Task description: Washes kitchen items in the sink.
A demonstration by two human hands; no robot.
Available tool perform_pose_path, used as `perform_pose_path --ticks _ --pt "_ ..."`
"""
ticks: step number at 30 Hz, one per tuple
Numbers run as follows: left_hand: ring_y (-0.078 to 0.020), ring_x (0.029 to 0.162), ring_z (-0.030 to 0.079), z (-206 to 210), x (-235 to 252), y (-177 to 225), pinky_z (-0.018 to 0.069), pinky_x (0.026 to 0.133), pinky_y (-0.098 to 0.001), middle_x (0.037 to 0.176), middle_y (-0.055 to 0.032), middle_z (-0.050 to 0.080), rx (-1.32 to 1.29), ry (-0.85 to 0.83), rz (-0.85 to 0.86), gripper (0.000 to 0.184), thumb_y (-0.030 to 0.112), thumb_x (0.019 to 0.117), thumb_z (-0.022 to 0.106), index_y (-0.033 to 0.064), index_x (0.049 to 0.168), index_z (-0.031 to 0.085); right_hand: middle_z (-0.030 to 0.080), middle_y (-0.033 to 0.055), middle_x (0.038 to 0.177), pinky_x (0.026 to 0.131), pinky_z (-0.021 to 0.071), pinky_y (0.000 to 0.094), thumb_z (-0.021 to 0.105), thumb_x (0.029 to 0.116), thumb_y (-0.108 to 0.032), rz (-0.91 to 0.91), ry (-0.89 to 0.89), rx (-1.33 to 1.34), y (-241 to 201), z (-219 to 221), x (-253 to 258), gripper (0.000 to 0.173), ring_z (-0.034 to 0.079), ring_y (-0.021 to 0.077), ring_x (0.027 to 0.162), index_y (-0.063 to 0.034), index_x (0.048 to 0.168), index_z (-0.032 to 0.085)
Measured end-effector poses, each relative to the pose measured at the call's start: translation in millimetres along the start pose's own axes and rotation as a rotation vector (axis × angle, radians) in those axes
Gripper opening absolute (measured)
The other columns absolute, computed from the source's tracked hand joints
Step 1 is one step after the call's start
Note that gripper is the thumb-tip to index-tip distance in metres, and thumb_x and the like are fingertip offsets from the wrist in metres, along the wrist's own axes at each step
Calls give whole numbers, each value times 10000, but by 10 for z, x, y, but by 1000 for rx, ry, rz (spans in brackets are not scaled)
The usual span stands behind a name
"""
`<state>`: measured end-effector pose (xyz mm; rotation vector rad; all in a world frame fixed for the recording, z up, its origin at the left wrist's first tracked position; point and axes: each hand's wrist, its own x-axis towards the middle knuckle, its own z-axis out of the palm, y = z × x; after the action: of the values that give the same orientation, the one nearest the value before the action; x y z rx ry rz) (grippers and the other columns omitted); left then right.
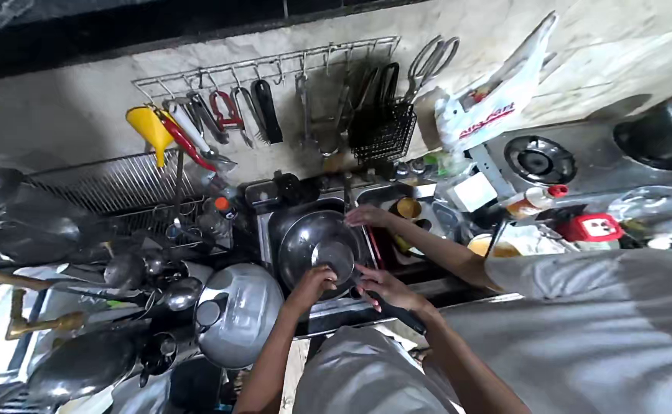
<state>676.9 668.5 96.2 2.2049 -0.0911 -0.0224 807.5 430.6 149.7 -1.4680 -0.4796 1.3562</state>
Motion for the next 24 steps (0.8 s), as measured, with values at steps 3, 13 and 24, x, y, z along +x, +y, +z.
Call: perform_pose_path --ticks 3,13,24 --pt "-185 1028 691 64 -32 -98 550 995 -380 1060 -88 722 -76 6 -47 98 91 932 721 49 1015 749 666 52 941 533 564 309 447 1080 -150 57 -50 -59 -34 -15 118 612 593 135 564 -184 1650 226" --pt "-142 880 708 331 -166 -247 601 866 -346 980 -66 737 -78 476 -330 98 120 952 699 48 999 747 645 73 920 538 540 299 498 1060 -153 208 85 -235 -104 39 561 634 582 130 576 -143 1639 240" --pt "-342 974 707 687 -135 -730 552 916 -567 994 -176 733 -2 308 -888 404 425 994 652 36 1070 730 594 149 1448 1090 486 535 485 1028 -159 181 311 -911 2 140 20 614 606 326 1288 -304 1613 370"
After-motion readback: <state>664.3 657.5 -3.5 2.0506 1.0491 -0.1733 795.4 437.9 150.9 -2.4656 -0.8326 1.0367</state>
